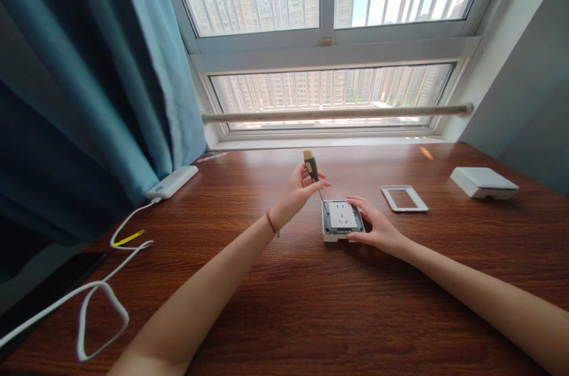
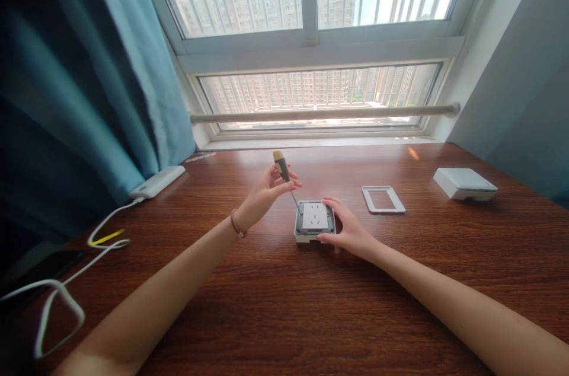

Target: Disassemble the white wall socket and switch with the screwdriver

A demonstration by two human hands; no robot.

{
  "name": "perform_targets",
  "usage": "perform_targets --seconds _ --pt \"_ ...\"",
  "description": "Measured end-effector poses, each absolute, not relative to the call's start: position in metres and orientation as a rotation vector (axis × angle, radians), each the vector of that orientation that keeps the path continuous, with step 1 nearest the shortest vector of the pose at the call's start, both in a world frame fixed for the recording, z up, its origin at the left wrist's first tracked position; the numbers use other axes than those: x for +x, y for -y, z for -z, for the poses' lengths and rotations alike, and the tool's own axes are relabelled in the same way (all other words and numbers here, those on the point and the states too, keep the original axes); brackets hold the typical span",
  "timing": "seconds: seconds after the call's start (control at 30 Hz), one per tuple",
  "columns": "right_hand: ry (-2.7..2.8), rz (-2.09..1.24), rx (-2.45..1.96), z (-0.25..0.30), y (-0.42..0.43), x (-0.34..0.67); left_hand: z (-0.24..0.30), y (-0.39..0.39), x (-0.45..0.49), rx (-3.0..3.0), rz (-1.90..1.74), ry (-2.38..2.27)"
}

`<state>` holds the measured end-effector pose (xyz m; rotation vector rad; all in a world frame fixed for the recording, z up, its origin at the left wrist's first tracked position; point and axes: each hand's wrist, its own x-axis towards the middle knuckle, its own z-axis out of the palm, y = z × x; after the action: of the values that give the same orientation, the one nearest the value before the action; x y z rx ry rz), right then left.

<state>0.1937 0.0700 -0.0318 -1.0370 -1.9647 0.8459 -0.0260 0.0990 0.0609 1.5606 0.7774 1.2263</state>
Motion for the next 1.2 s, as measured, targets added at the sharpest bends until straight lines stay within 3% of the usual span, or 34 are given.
perform_targets --seconds 0.2,0.47,0.77,1.2 --pt "1.966 -0.844 -1.049 0.0314 -0.0696 0.1936 -0.0623 -0.1022 -0.0273 1.650 -1.235 -0.971" --pt "1.982 -0.825 -1.052 0.0309 -0.0694 0.1937 -0.0628 -0.0998 -0.0259 1.502 -1.217 -0.740" --pt "1.985 -0.832 -1.052 0.0320 -0.0702 0.1938 -0.0615 -0.1018 -0.0286 1.682 -1.239 -1.051" --pt "2.013 -0.778 -1.029 0.0364 -0.0734 0.1949 -0.0637 -0.0965 -0.0239 1.535 -1.192 -0.771"
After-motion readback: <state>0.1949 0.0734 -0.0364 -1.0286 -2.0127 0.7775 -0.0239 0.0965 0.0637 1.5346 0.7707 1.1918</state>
